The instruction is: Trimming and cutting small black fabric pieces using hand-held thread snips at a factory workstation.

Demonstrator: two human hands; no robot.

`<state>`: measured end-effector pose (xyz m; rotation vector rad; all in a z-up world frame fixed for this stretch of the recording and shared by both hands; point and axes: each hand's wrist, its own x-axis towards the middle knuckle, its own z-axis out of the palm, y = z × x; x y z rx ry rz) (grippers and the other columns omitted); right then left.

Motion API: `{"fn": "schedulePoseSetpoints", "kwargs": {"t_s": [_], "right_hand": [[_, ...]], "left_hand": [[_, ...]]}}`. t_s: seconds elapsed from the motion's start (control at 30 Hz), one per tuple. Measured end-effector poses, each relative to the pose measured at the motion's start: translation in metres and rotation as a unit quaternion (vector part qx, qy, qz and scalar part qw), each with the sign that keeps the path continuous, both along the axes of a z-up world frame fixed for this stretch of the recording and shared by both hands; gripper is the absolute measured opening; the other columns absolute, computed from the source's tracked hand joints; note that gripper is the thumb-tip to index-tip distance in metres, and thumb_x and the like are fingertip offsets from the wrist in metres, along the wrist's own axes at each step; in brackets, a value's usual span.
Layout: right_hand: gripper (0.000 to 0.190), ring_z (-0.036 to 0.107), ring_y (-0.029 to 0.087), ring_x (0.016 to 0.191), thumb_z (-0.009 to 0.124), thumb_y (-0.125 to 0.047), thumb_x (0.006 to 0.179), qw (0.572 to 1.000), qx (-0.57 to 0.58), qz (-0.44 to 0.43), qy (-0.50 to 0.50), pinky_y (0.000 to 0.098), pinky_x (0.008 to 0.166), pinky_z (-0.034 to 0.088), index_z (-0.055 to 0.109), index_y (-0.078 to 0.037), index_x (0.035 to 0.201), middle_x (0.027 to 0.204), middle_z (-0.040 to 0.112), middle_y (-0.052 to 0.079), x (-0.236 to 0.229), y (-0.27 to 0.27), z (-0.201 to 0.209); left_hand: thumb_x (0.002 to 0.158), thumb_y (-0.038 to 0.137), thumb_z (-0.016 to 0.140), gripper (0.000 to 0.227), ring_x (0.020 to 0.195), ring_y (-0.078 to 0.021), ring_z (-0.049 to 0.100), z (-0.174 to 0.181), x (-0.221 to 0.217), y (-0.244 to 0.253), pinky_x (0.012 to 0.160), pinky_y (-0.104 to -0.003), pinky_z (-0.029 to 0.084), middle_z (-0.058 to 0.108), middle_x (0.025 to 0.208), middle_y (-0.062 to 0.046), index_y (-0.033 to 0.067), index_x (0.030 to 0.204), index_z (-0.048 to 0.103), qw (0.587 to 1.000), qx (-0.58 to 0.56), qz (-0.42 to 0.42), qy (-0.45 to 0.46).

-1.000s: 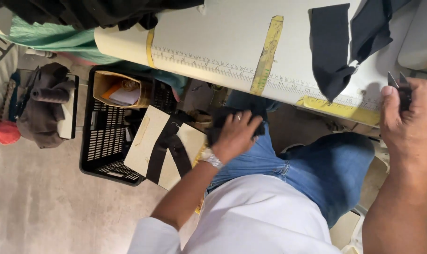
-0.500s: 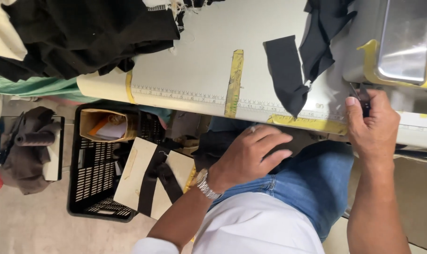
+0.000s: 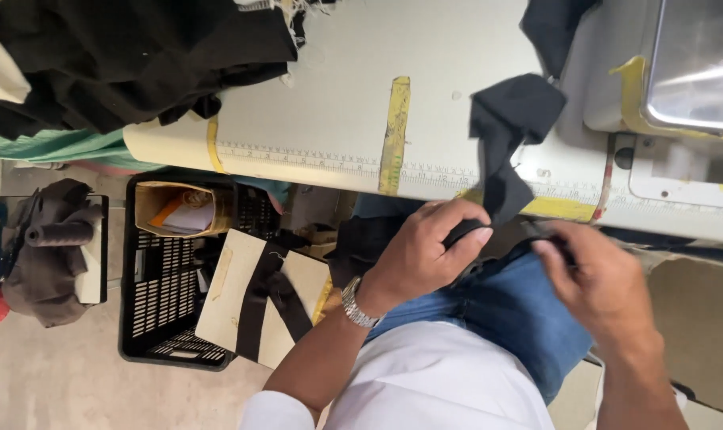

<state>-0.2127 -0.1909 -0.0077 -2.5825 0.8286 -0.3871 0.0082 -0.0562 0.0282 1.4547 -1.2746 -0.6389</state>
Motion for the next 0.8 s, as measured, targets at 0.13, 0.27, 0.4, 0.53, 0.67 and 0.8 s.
{"fn": "schedulePoseSetpoints", "kwargs": {"t_s": [0.13,0.27,0.4,0.53,0.67,0.8], "right_hand": [[0.028,0.072,0.019,0.086,0.073,-0.021,0.098,0.997,-0.035,0.064,-0.029,0.0345,0.070,0.057,0.068,-0.007,0.121,0.098,0.073,0.004,0.024,0.020,-0.003],[0.024,0.068,0.023,0.083,0.068,-0.019,0.101,0.994,0.014,0.065,-0.087,0.0346,0.071,0.053,0.065,-0.004,0.119,0.098,0.071,0.008,0.035,0.024,0.001],[0.021,0.067,0.022,0.082,0.067,-0.018,0.103,0.993,-0.009,0.049,-0.111,0.0325,0.072,0.051,0.068,-0.002,0.117,0.094,0.069,0.008,0.028,0.022,0.009],[0.021,0.065,0.021,0.079,0.067,-0.020,0.104,0.995,-0.030,0.044,-0.087,0.0326,0.067,0.050,0.067,-0.006,0.120,0.092,0.066,0.005,0.027,0.024,0.013],[0.016,0.058,0.022,0.075,0.066,-0.013,0.102,0.991,0.001,0.074,-0.115,0.0330,0.066,0.047,0.065,-0.004,0.115,0.087,0.062,0.007,0.032,0.027,0.022],[0.018,0.055,0.014,0.062,0.061,-0.008,0.107,0.992,0.007,0.018,-0.124,0.0298,0.057,0.052,0.074,0.000,0.117,0.084,0.067,0.007,0.017,0.019,0.035]], "left_hand": [[0.103,0.025,0.057,0.017,0.094,-0.0217,0.068,-0.006,-0.004,0.016,0.090,-0.034,0.052,0.069,0.102,-0.003,0.0090,0.109,0.060,0.999,0.040,0.006,0.018],[0.100,0.045,0.055,0.043,0.111,-0.0212,0.067,-0.010,-0.003,0.025,0.099,-0.034,0.052,0.068,0.120,-0.004,0.0098,0.124,0.059,0.993,0.089,-0.046,0.059],[0.100,0.041,0.059,0.046,0.124,-0.0223,0.066,-0.017,-0.004,0.027,0.109,-0.033,0.054,0.065,0.128,-0.007,0.0107,0.133,0.052,0.988,0.092,-0.041,0.118],[0.103,0.014,0.067,0.065,0.091,-0.0271,0.069,-0.032,-0.008,0.006,0.087,-0.039,0.055,0.071,0.100,-0.010,0.0077,0.157,0.032,1.000,0.011,-0.021,0.006],[0.099,0.003,0.066,0.033,0.090,-0.0252,0.064,-0.035,-0.009,-0.018,0.086,-0.039,0.055,0.059,0.121,-0.011,0.0046,0.127,0.049,0.995,-0.080,-0.008,-0.066],[0.094,0.016,0.072,0.017,0.132,-0.0348,0.053,-0.031,-0.001,-0.007,0.113,-0.047,0.044,0.053,0.136,-0.014,0.0025,0.096,0.062,0.985,-0.144,0.030,-0.087]]}}
